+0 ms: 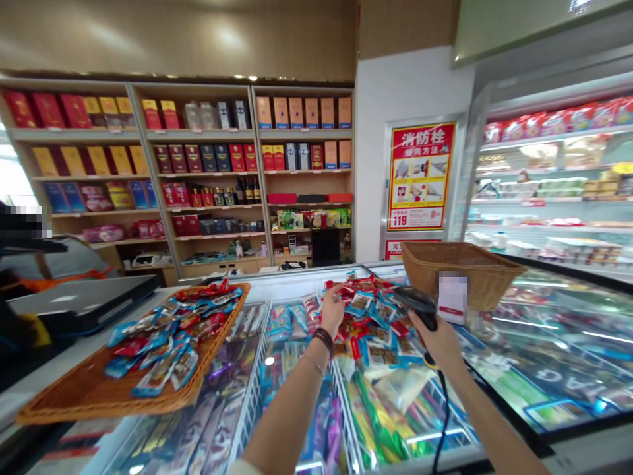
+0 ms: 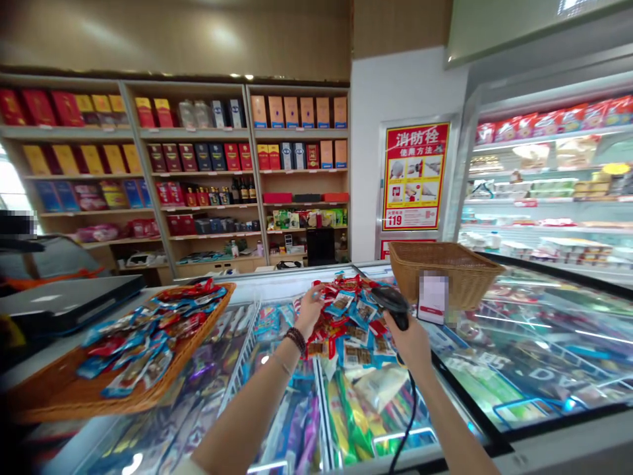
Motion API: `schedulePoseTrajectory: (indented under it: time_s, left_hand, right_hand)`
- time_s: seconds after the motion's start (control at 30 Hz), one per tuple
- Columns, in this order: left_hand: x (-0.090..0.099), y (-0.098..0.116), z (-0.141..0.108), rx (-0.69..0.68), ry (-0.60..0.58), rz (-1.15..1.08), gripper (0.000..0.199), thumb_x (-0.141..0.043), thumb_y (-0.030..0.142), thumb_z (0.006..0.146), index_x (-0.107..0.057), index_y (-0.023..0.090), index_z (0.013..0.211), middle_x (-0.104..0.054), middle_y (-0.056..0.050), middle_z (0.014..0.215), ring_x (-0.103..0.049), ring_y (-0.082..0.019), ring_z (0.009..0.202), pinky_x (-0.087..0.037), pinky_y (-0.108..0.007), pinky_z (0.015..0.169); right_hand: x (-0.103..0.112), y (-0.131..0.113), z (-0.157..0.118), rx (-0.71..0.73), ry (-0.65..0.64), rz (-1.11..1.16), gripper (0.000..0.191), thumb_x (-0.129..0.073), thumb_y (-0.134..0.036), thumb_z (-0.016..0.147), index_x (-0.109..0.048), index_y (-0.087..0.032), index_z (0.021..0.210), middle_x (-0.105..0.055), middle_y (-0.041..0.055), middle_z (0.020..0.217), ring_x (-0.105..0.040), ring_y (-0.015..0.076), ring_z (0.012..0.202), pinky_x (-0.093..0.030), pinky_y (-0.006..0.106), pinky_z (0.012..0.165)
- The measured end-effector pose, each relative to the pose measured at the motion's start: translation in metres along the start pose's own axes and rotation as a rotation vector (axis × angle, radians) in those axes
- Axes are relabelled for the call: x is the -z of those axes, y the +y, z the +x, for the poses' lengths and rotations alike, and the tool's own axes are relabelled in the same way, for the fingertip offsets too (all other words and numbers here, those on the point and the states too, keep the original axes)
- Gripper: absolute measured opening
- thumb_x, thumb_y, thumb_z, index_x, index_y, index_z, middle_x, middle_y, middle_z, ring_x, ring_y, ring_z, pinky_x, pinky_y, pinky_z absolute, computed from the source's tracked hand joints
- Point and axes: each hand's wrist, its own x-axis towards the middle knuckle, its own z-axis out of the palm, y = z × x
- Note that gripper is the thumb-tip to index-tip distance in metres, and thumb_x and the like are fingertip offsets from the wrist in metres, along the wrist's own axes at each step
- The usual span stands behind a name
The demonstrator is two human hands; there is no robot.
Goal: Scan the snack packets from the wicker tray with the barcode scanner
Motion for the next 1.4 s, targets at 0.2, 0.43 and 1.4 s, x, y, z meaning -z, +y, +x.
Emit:
schedulePoseTrajectory:
  time_s: [0.2,0.43,1.4]
  left_hand:
    - [0.087,0.021,-0.016,-0.095,0.159,0.282,0.045,-0.048,-0.005,0.068,-0.071,0.015,0.101,-0.068,-0.011,0.115,-0.066,-0.018,0.104,-0.051,-0.035,0.098]
    - [0.235,0.086,-0.065,-0.222,0.346,0.776,0.038,-0.049,0.001,0.077,-0.072,0.016,0.103,-0.066,-0.011,0.112,-0.063,-0.02,0.107,-0.049,-0.033,0.099]
    - [0.345,0.125,-0.139,0.415,0.279,1.471,0.025,-0.047,0.023,0.091,-0.067,0.012,0.1,-0.072,-0.02,0.108,-0.068,-0.029,0.105,-0.049,-0.034,0.088]
  right_hand:
    - [-0.04,-0.03,-0.015,0.013,-0.128,0.022,0.044,-0.056,-0.067,0.075,-0.057,-0.024,0.067,-0.057,0.0016,0.045,-0.059,0.0226,0.045,-0.043,0.032,0.051]
    - [-0.123,-0.096,-0.044,0.171,-0.31,0.122,0.046,-0.055,-0.068,0.076,-0.06,-0.022,0.069,-0.058,0.0033,0.047,-0.061,0.0243,0.051,-0.043,0.032,0.054]
    - [-0.196,-0.168,-0.162,0.528,-0.619,-0.099,0.038,-0.056,-0.047,0.088,-0.069,-0.02,0.111,-0.074,0.0078,0.081,-0.069,0.0267,0.074,-0.04,0.029,0.06]
